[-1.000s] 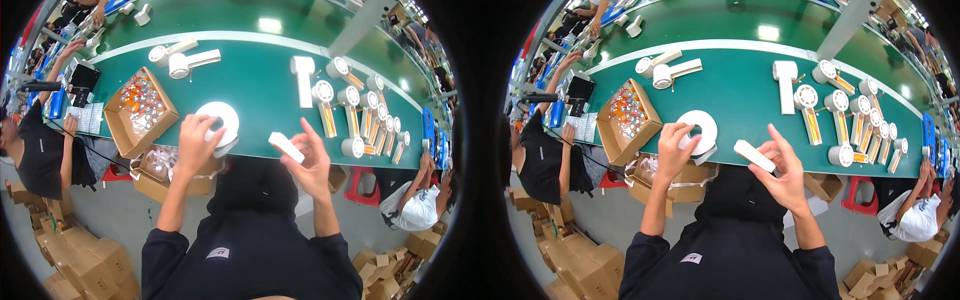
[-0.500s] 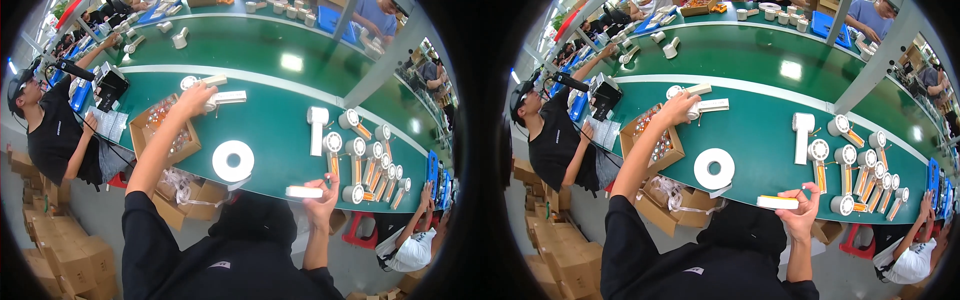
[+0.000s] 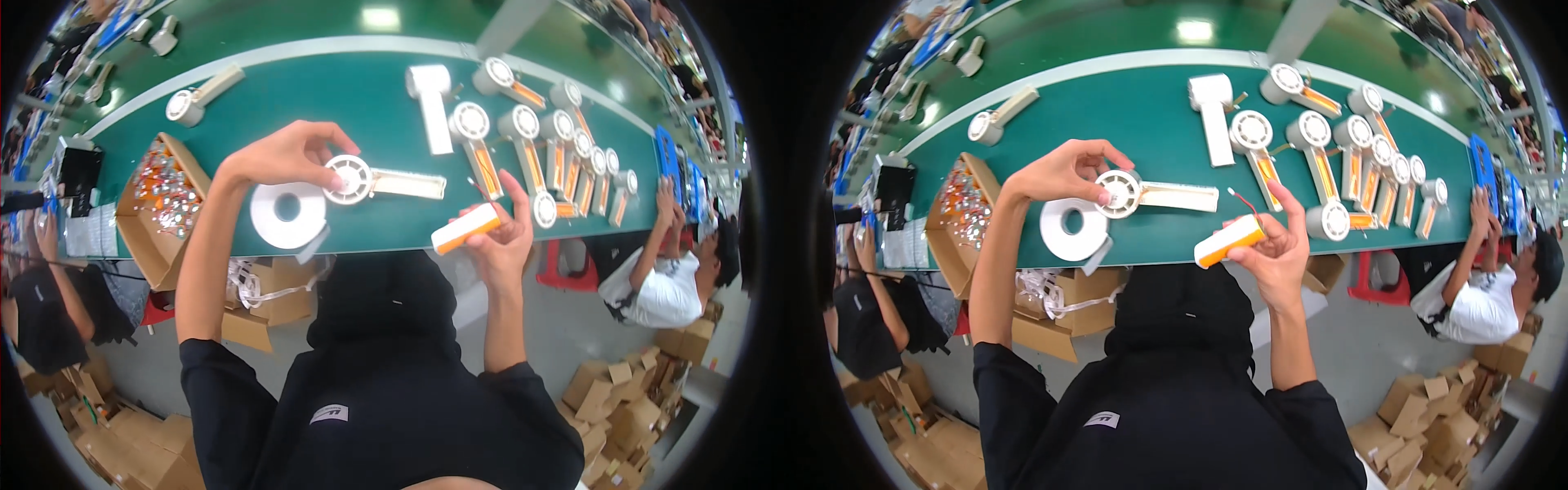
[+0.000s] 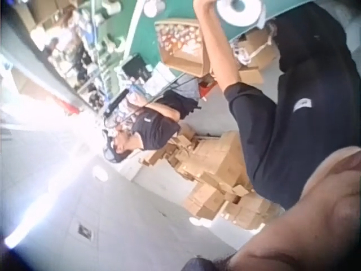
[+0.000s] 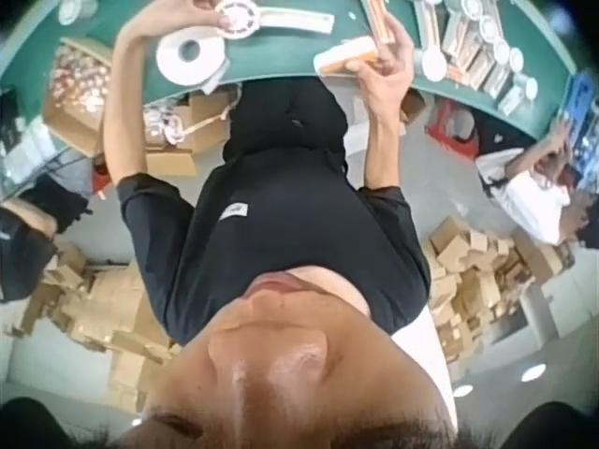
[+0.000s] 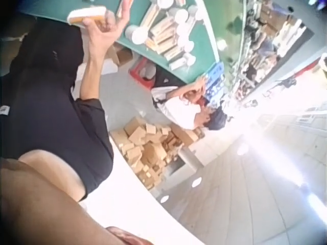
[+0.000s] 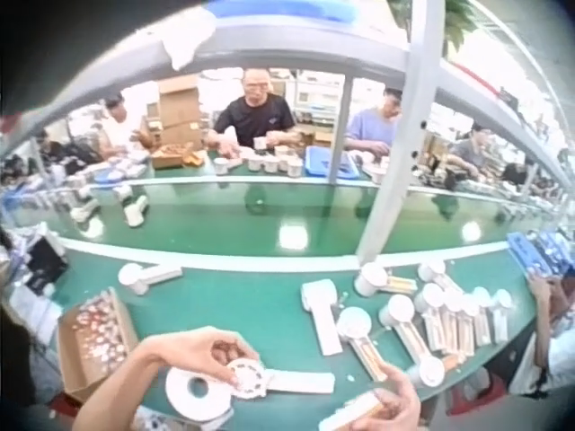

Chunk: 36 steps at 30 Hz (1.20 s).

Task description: The person assembles small hand-held fans by applying double-sided tape to batteries by hand, then placing the prepared batteries into the fan housing.

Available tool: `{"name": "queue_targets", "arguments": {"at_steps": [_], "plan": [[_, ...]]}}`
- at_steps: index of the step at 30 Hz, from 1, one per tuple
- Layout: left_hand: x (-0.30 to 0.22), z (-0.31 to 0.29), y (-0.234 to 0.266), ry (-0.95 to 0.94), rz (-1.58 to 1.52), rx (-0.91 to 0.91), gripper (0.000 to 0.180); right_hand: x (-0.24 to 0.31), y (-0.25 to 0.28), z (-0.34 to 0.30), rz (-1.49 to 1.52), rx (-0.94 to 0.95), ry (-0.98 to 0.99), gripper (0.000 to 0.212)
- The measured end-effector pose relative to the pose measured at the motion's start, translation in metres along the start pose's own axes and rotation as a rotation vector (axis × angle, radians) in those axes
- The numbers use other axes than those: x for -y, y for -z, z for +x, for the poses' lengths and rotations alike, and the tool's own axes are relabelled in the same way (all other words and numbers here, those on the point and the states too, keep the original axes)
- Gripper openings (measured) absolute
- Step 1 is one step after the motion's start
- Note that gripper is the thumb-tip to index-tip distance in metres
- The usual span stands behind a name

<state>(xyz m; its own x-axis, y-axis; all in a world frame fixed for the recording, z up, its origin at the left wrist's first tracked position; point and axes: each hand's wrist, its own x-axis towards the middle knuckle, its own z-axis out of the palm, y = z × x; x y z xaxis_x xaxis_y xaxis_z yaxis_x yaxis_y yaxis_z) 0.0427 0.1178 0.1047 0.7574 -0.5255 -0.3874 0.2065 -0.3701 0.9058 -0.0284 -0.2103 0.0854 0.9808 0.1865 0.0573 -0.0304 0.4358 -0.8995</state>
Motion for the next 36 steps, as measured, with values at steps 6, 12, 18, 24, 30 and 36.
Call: {"name": "queue_targets", "arguments": {"at_steps": [6, 12, 18, 24, 30, 36], "plan": [[0.028, 0.036, -0.052, -0.208, 0.125, -0.23, 0.039, -0.013, 0.027, -0.006, -0.525, -0.075, 0.254, 0.051], [0.037, 0.048, -0.082, -0.242, 0.043, -0.732, 0.039, -0.009, 0.016, 0.031, -0.88, 0.207, 0.422, 0.043], [0.027, 0.042, -0.124, -0.463, 0.154, -1.199, 0.026, 0.002, 0.011, 0.063, -0.985, 0.371, 0.555, 0.04], [0.035, 0.069, -0.145, -0.556, 0.357, -1.264, 0.026, -0.006, 0.005, 0.074, -1.019, 0.426, 0.599, 0.038], [0.042, 0.075, -0.135, -0.591, 0.345, -1.185, 0.016, -0.01, 0.007, 0.069, -1.042, 0.43, 0.569, 0.038], [0.049, 0.078, -0.13, -0.659, 0.405, -1.181, 0.015, -0.018, 0.005, 0.065, -1.056, 0.487, 0.548, 0.037]]}}
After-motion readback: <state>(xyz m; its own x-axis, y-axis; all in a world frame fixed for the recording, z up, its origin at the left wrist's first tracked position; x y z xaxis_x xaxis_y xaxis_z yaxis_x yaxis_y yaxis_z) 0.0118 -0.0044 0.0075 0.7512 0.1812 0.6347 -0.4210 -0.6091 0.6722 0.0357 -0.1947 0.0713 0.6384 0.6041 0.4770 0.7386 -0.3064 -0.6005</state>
